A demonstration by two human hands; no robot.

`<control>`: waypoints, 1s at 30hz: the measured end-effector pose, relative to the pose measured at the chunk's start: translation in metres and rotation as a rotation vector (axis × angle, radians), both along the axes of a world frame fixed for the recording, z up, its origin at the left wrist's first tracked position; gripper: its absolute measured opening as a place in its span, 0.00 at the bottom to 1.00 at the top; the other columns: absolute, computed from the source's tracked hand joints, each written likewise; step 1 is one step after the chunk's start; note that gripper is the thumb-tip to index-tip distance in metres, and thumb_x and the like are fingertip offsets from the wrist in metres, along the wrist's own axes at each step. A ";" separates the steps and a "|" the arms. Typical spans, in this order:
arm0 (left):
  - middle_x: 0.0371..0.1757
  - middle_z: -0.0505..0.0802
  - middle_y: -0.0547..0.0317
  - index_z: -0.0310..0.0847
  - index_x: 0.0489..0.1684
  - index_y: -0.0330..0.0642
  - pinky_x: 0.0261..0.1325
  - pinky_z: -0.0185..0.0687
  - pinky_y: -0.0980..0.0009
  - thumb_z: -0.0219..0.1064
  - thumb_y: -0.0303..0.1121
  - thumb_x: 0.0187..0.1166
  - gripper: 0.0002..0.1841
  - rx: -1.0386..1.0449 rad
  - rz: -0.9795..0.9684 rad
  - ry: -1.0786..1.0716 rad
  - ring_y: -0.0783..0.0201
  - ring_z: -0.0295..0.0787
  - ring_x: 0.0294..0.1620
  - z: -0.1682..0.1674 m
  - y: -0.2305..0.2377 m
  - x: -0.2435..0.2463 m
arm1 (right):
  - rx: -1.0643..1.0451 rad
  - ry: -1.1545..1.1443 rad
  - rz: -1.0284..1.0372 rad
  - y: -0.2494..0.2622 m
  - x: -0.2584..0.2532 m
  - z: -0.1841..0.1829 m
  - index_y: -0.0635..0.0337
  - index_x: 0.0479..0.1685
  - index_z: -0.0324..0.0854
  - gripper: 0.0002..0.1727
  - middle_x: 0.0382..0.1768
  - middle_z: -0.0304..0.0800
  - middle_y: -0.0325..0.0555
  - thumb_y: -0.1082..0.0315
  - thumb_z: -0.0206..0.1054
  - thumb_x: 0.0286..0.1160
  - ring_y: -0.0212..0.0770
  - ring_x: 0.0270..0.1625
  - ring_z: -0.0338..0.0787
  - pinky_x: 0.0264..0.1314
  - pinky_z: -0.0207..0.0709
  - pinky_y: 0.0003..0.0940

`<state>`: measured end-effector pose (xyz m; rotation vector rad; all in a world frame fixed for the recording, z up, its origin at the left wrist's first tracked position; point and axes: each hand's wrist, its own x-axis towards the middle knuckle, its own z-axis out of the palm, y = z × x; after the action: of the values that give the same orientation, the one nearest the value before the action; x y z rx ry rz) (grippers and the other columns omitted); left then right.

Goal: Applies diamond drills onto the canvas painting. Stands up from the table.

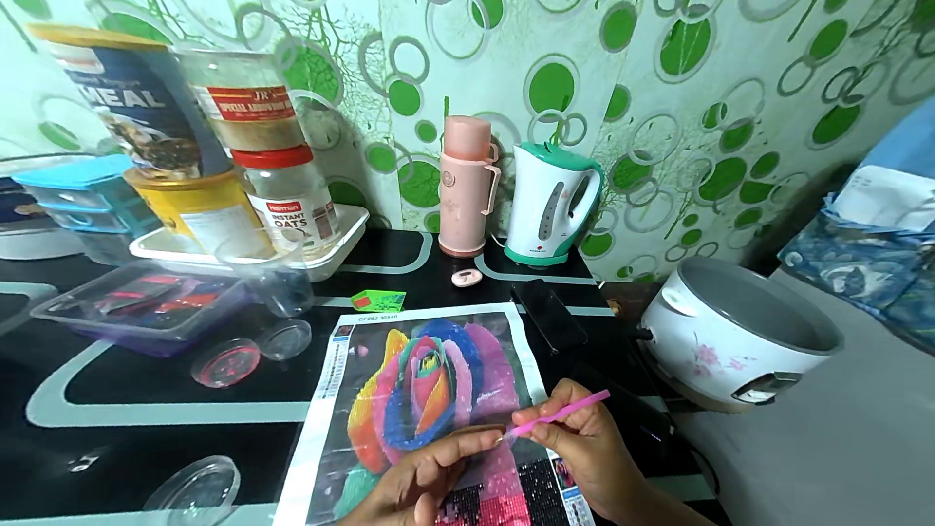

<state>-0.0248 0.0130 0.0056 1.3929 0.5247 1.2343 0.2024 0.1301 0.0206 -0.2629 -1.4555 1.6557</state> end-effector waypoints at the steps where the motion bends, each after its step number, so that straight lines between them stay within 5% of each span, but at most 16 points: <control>1: 0.85 0.76 0.51 0.73 0.82 0.39 0.87 0.64 0.60 0.62 0.65 0.78 0.42 0.002 -0.004 -0.004 0.58 0.69 0.85 0.000 0.000 0.000 | 0.006 0.002 0.002 0.000 0.000 0.000 0.53 0.43 0.82 0.11 0.47 0.99 0.47 0.79 0.74 0.71 0.37 0.51 0.98 0.59 0.89 0.31; 30: 0.86 0.75 0.50 0.73 0.82 0.39 0.88 0.60 0.60 0.62 0.64 0.79 0.41 -0.027 -0.025 -0.070 0.56 0.68 0.86 -0.002 0.001 0.002 | 0.014 0.039 0.002 0.000 -0.001 -0.004 0.54 0.43 0.83 0.11 0.47 0.98 0.49 0.81 0.73 0.69 0.39 0.52 0.98 0.59 0.89 0.32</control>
<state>-0.0232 0.0138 0.0040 1.3254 0.4730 1.2472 0.2011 0.1299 0.0167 -0.2199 -1.4377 1.6437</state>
